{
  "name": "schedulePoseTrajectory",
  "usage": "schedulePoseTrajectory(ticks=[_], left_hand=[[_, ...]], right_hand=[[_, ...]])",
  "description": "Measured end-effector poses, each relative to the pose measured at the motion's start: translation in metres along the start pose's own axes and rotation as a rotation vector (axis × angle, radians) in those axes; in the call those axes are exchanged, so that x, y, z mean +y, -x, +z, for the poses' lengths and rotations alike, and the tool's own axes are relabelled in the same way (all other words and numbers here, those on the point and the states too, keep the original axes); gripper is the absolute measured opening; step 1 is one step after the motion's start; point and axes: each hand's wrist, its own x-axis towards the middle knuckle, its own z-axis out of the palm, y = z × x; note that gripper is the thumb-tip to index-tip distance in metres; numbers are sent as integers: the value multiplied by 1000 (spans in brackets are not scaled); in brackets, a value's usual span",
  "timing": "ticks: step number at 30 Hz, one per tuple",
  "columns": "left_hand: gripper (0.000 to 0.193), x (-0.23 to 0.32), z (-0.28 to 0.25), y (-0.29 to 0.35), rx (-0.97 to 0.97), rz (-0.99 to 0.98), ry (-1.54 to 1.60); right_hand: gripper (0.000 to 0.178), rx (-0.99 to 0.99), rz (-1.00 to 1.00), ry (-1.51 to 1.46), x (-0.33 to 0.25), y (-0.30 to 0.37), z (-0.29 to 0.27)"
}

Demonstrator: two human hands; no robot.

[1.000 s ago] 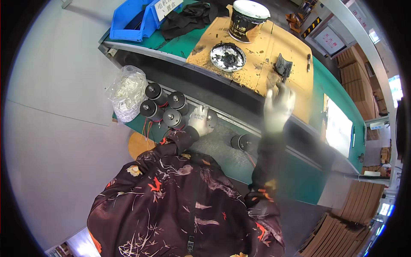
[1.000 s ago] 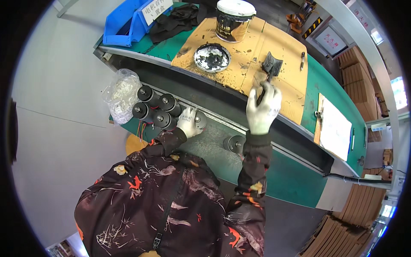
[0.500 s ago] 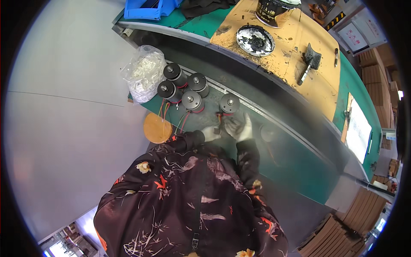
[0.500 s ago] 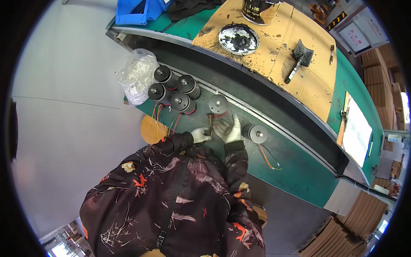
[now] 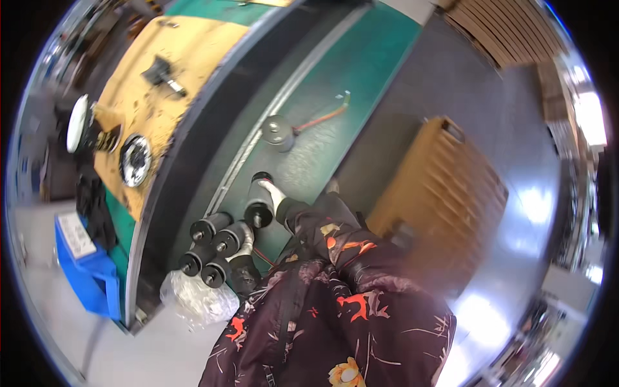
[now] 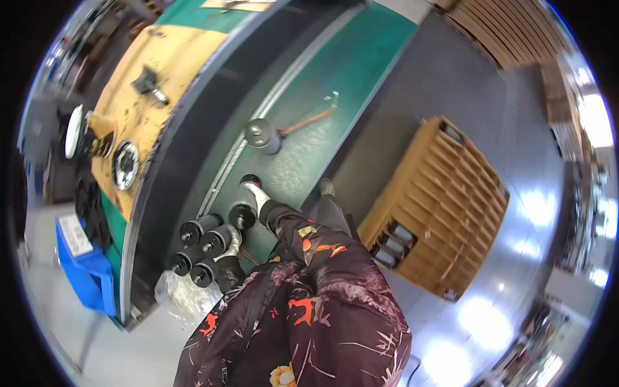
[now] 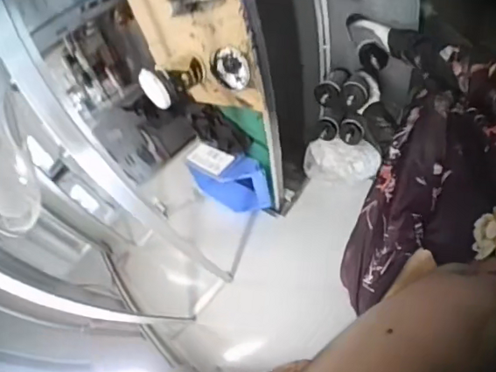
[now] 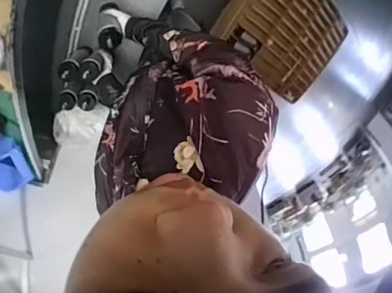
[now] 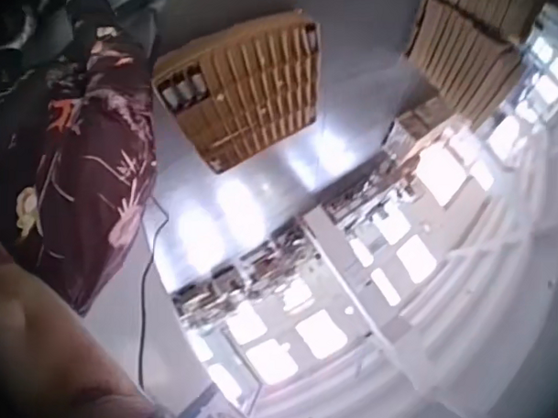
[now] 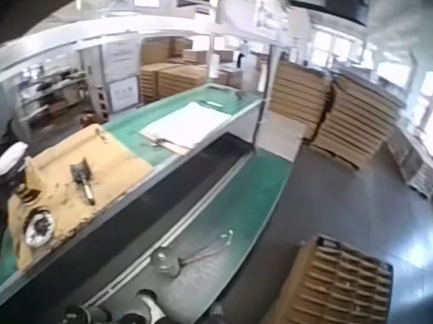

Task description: Assembling electronic components by applying a substance to parts and organizing them into a rack.

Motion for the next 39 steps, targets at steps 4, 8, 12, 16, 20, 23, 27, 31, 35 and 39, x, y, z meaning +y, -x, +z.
schedulePoseTrajectory(ticks=[4, 8, 12, 16, 20, 23, 27, 31, 35, 39], left_hand=[[68, 0, 23, -15, -17, -58, -263], [65, 18, 16, -30, -28, -103, -559], [63, 36, 4, -44, -55, -144, -935], [61, 5, -30, -69, -142, -340, -1503], [58, -47, -54, -100, -377, -505, -2101], [57, -99, -39, -150, -801, -495, -2409], [41, -311, -84, -41, -559, -948, -2466], [40, -497, -113, -33, -826, -906, -2693], [42, -677, -156, -69, -1188, -742, -3168], [47, -808, -246, -66, -1528, -1036, -3330]], right_hand=[[54, 74, -390, 235, -25, 52, -107], [50, 199, -325, -218, -35, 125, -211], [39, 277, -707, -316, -19, 227, -281], [53, 251, -967, -589, 37, 321, -390], [63, 404, -1195, -826, 101, 381, -454], [63, 420, -1303, -1011, 95, 394, -465], [62, 637, -1366, -1245, 152, 408, -538], [61, 729, -1376, -1356, 108, 392, -575], [62, 701, -1282, -1495, 23, 378, -603], [57, 694, -1143, -1575, -26, 346, -661]])
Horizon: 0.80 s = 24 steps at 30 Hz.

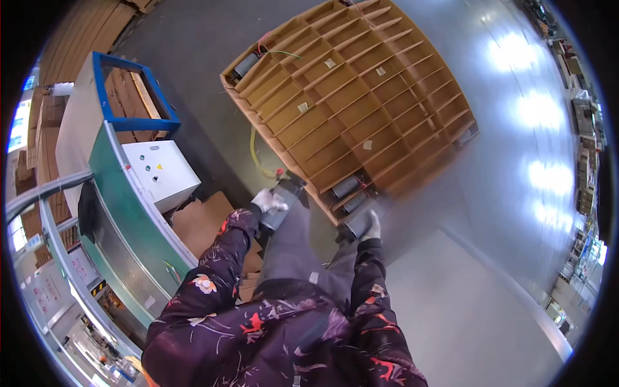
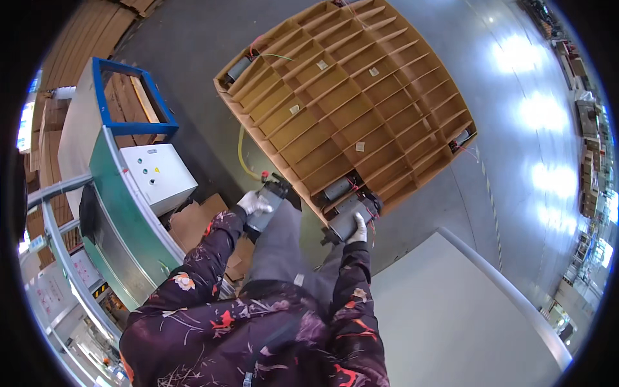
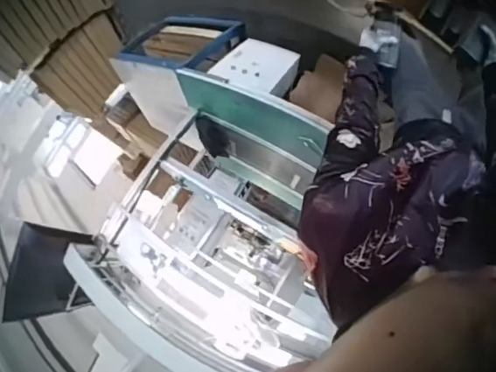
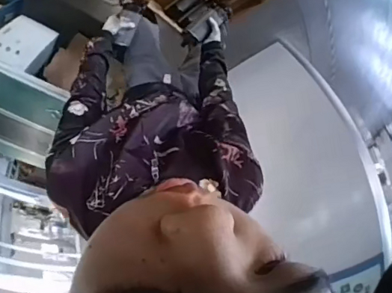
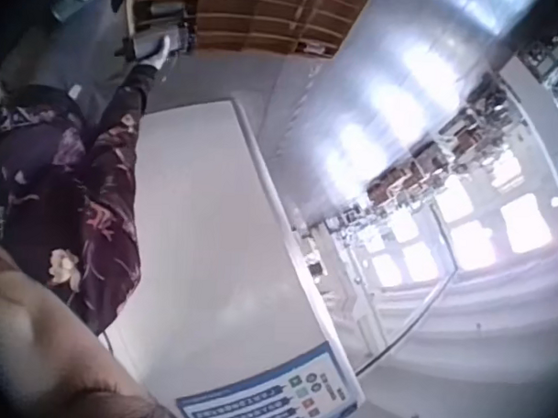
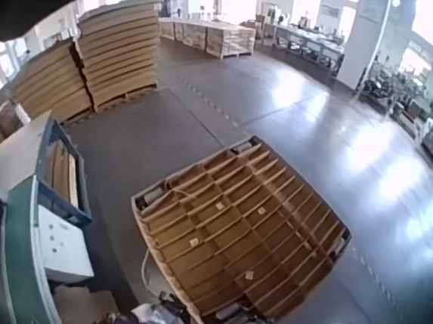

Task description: Assembling electronic components by applying a substance to parts and organizing them into a rack.

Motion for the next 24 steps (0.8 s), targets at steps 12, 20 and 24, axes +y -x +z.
schedulePoseTrajectory(ticks=[12, 20, 24], left_hand=[[101, 87, 83, -280, -159, -54, -321], [97, 39, 92, -362, 176, 161, -516], [55, 73, 127, -365, 184, 142, -380]], right_hand=[[47, 16, -181, 347, 56, -230, 82], [74, 435, -336, 941, 88, -260, 140], [70, 619, -446, 1230, 103, -319, 80]])
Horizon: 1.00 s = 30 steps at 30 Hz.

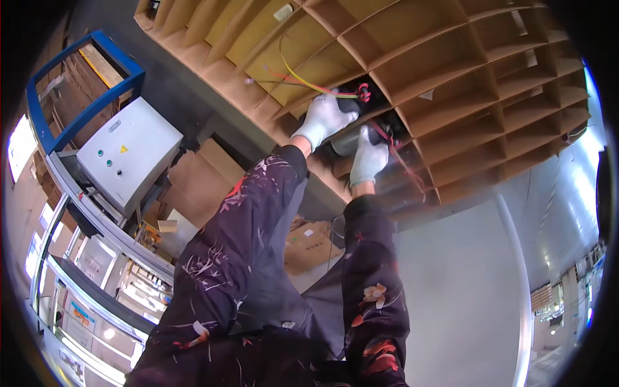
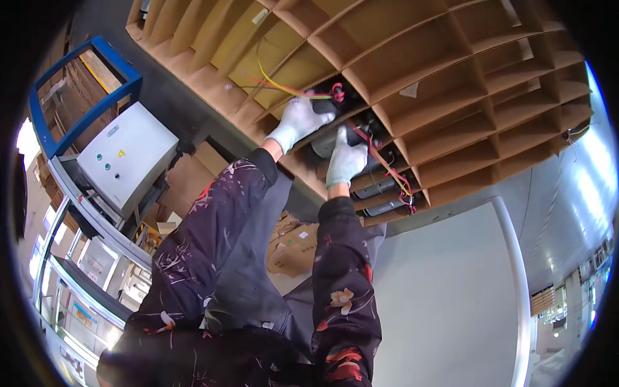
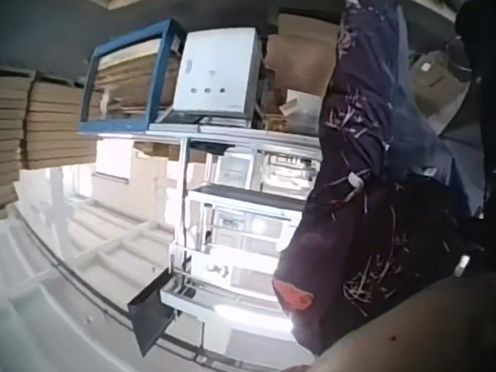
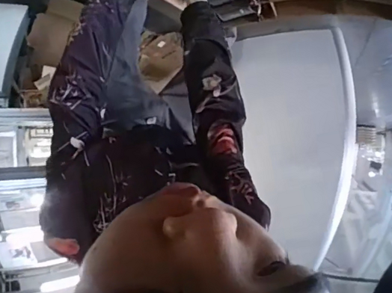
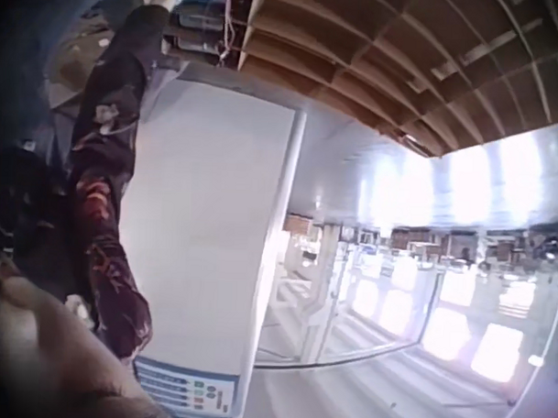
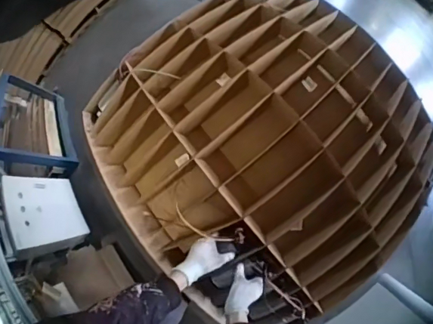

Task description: Assembling electronic components by applying a substance to parts and organizing them into a rack.

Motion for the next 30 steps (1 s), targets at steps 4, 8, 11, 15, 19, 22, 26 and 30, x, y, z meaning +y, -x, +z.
schedulePoseTrajectory(ticks=[4, 8, 11, 15, 19, 22, 26, 30], left_hand=[[33, 34, 27, 59, 486, 123, -202], [50, 51, 71, 82, 124, -140, -91], [47, 68, 99, 77, 75, -211, -169], [23, 42, 124, 79, 194, 35, -208], [16, 37, 122, 80, 146, 89, -154], [12, 14, 120, 86, 209, 103, 71], [7, -34, 116, 114, -51, -146, 891], [21, -72, 109, 138, -81, -209, 632]], right_hand=[[51, -98, -68, 146, 8, 10, -4], [29, -233, -98, -358, 26, 51, -72], [27, -188, -261, -272, 27, 46, -153], [24, -154, -324, -127, -1, 19, -189], [25, -283, -790, -25, -25, -13, -171], [21, -368, -1059, 17, -49, -30, -149], [34, -464, -1249, 277, -38, -34, -127], [60, -560, -1560, 946, 7, -28, -108]])
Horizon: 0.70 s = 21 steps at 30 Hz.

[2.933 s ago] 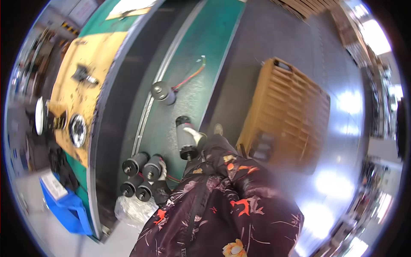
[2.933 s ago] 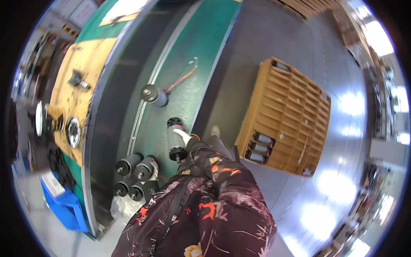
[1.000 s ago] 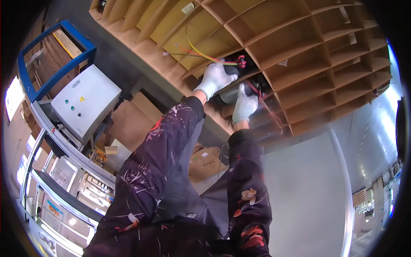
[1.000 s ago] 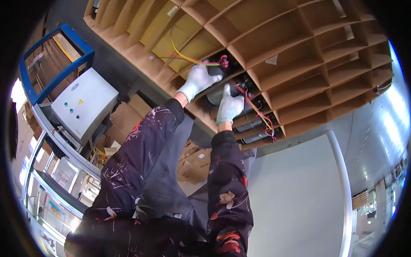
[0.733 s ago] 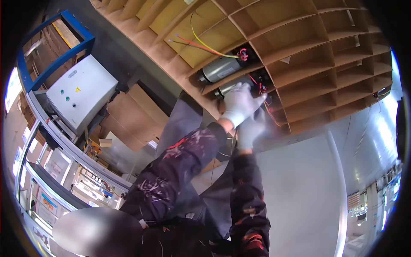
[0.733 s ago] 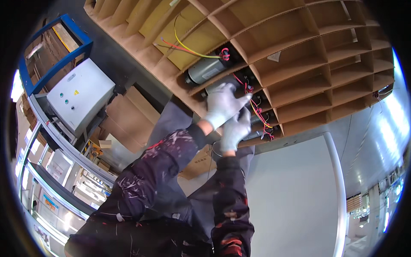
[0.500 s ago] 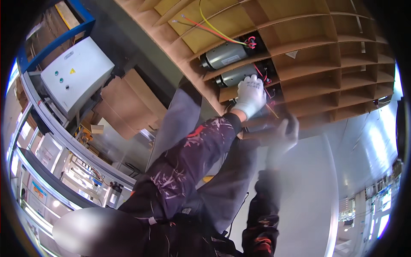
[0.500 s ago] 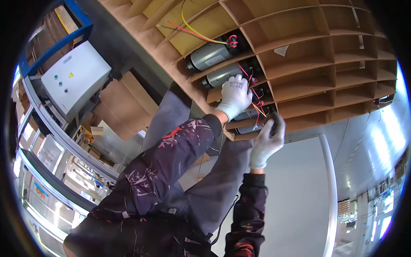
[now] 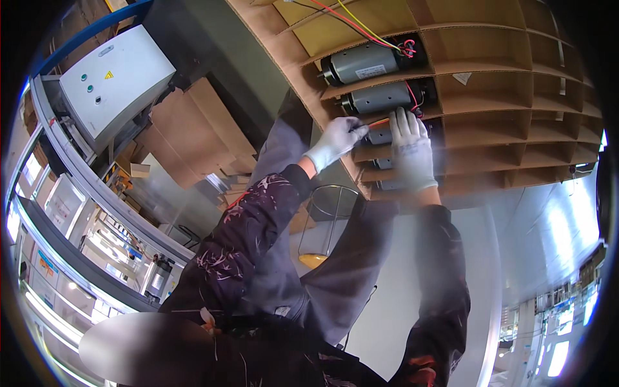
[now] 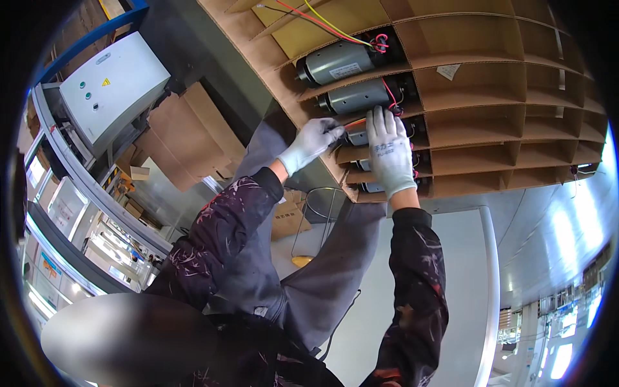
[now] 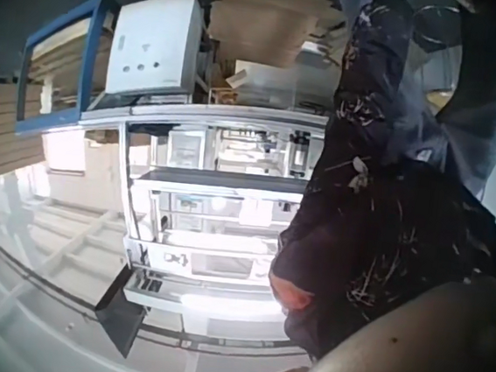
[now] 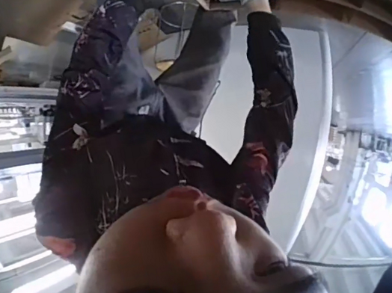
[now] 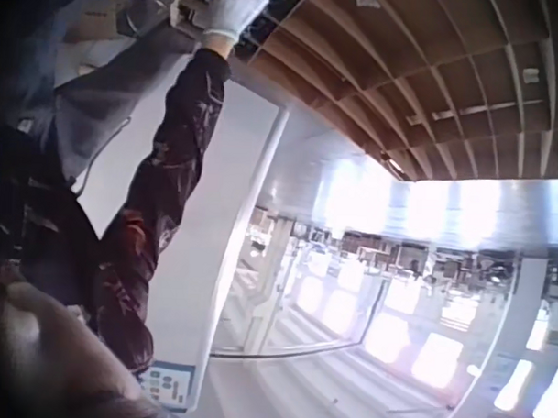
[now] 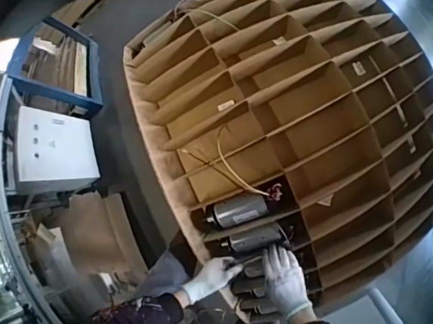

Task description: Assembling electronic components by applying a substance to parts and organizing them into a rack.

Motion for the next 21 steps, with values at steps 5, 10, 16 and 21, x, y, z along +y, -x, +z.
schedulePoseTrajectory(ticks=[5, 10, 16, 21], left_hand=[[31, 11, 0, -3, 288, 53, -420], [35, 6, 0, -22, 339, 54, -747], [41, 9, -3, 13, 161, 35, -855], [54, -12, 20, 24, 194, 674, -824]], right_hand=[[64, -93, -48, 180, -20, 0, 20], [61, -207, -124, 85, -46, -22, 27], [53, -392, 153, 169, -52, -41, 31], [44, -339, 249, 217, -34, -47, 60]])
